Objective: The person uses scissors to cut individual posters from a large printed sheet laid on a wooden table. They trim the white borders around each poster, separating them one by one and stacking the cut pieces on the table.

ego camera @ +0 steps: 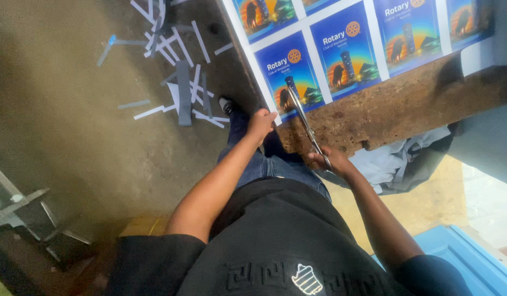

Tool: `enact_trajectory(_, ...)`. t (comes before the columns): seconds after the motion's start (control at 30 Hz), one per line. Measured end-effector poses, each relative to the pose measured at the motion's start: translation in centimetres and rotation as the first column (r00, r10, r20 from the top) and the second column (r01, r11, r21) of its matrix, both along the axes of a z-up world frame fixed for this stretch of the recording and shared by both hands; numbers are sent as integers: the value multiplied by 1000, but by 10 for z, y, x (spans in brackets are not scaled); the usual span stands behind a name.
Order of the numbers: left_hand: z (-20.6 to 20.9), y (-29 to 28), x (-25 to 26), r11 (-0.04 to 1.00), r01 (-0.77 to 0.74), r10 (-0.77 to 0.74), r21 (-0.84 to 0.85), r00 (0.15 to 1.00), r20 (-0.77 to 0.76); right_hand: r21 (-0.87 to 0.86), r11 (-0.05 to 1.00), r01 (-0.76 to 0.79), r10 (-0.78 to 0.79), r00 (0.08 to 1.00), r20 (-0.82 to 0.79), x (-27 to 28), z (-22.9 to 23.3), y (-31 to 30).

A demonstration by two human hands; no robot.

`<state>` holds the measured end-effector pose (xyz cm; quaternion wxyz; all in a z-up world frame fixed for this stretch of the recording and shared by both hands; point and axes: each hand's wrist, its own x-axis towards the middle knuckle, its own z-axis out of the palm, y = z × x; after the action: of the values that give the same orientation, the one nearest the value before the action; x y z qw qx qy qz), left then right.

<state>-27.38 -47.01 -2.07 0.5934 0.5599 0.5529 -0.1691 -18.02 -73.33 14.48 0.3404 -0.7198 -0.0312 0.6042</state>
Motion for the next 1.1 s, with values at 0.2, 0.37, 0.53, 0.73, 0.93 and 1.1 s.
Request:
enact_trajectory(0.2,47,-1,4,997,-63,65,-42,997,45,94,996,-7,23,985,-173,-31,-3,-66)
enact_trajectory(0.37,50,-5,-3,993,-85,90,-87,994,56,90,996,-21,41,974,-225,-30,17,-49)
enact_trajectory(0.53,49,-9,-6,994,-64,70,-88,995,73,71,994,-78,89,981,-172,-41,-2,-38)
enact_trajectory(0.73,40,-9,-10,990,-115,121,-83,990,72,48,998,-44,51,989,-139,-47,-16,-4)
enact_trajectory(0.93,36,-8,-15,977,-150,166,-151,981,102,71,997,35,-26,992,-120,-62,-26,7)
enact_trajectory(1.1,33,-5,-19,969,-135,168,-206,974,153,86,996,17,-15,1000,-24,-78,-46,2)
